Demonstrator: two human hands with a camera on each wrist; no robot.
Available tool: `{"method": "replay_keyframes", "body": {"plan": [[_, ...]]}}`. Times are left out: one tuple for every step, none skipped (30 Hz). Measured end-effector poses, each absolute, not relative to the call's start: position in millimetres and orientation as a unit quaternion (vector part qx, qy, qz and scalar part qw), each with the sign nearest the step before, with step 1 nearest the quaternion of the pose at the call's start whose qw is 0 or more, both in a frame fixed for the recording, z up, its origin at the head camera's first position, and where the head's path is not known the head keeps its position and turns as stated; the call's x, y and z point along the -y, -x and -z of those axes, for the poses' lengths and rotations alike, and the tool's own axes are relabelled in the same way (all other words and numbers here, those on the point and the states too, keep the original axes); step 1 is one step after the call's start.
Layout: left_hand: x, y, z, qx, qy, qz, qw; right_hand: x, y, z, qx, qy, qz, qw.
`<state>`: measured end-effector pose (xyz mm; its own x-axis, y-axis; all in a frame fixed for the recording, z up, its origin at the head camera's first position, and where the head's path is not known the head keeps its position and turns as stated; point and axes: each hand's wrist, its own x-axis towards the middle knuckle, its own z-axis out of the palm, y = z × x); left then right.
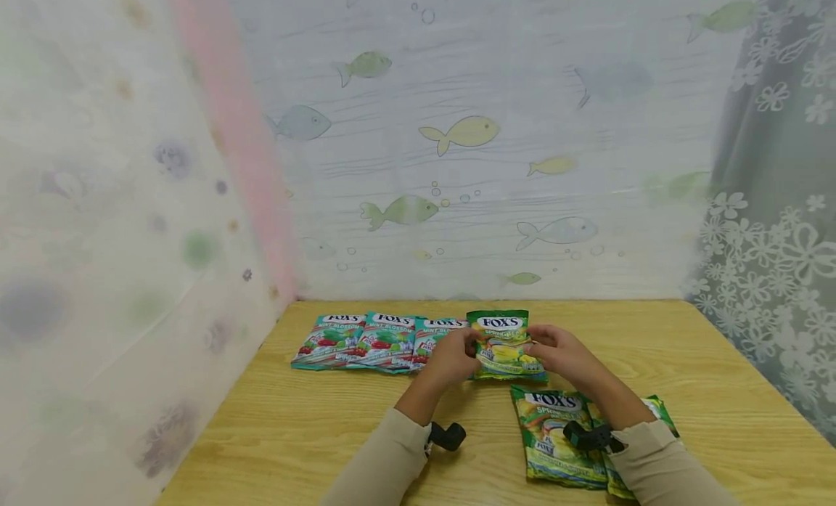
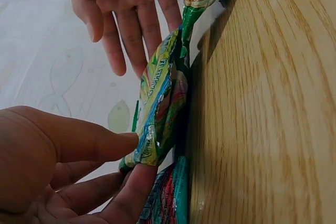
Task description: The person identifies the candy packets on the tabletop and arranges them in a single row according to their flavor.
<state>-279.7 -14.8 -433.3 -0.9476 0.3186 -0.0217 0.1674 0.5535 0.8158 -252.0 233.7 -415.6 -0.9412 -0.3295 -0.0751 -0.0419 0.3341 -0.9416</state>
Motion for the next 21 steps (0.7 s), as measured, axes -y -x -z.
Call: {"method": "replay_keyframes", "body": {"plan": [[14.6,279.3,433.1,-0.878,-0.138,-0.450,0.082,-233.4,251.9,415.7,-0.807,0.118,0.564,0.128],[14.5,278.7,432.9,-0.879,-0.136,-0.449,0.080,-233.5,252.2,416.3,-0.808,0.118,0.563,0.129],[14.2,278.3,432.6,-0.881,-0.134,-0.447,0.078,-233.4,252.4,416.6,-0.807,0.115,0.565,0.130],[14.0,277.8,432.5,-0.884,-0.131,-0.443,0.074,-233.3,252.4,416.8,-0.807,0.115,0.564,0.131],[13.9,277.7,432.8,-0.886,-0.129,-0.440,0.072,-233.2,252.4,417.0,-0.808,0.116,0.563,0.132],[14.1,277.6,433.2,-0.886,-0.128,-0.439,0.072,-233.0,252.1,417.1,-0.808,0.116,0.561,0.133],[14.0,277.7,433.4,-0.887,-0.128,-0.438,0.071,-232.9,252.1,417.1,-0.808,0.115,0.562,0.134],[14.0,277.8,433.9,-0.888,-0.127,-0.436,0.070,-233.0,251.9,417.0,-0.808,0.114,0.563,0.136],[14.0,278.0,434.3,-0.888,-0.127,-0.436,0.069,-232.8,251.3,416.6,-0.808,0.116,0.562,0.137],[14.0,278.0,434.8,-0.888,-0.126,-0.437,0.069,-232.8,251.0,416.6,-0.808,0.117,0.561,0.137],[14.0,277.9,434.9,-0.887,-0.126,-0.438,0.069,-232.5,250.5,416.5,-0.807,0.117,0.562,0.137],[13.9,277.3,434.9,-0.887,-0.125,-0.439,0.069,-232.3,250.2,416.4,-0.807,0.117,0.562,0.138],[13.6,276.8,434.8,-0.888,-0.123,-0.438,0.068,-232.1,249.9,416.4,-0.807,0.117,0.563,0.138],[13.3,276.5,434.7,-0.889,-0.121,-0.437,0.066,-231.9,249.5,416.3,-0.807,0.118,0.561,0.139],[13.0,276.1,434.6,-0.890,-0.119,-0.436,0.065,-231.8,249.4,416.4,-0.808,0.118,0.561,0.140],[12.7,275.6,434.4,-0.890,-0.117,-0.436,0.064,-231.6,249.3,416.3,-0.808,0.117,0.561,0.141],[12.3,275.3,434.2,-0.891,-0.115,-0.435,0.064,-231.5,249.2,416.2,-0.808,0.116,0.560,0.143],[12.0,275.3,434.2,-0.892,-0.114,-0.434,0.063,-231.5,249.3,416.1,-0.808,0.116,0.559,0.144],[11.7,275.4,434.1,-0.892,-0.113,-0.433,0.063,-231.6,249.3,415.8,-0.810,0.116,0.557,0.145],[11.3,275.5,434.0,-0.892,-0.112,-0.433,0.063,-231.7,249.3,415.6,-0.811,0.116,0.555,0.146],[11.0,275.7,433.9,-0.892,-0.113,-0.434,0.063,-231.8,249.5,415.4,-0.811,0.114,0.555,0.146]]}}
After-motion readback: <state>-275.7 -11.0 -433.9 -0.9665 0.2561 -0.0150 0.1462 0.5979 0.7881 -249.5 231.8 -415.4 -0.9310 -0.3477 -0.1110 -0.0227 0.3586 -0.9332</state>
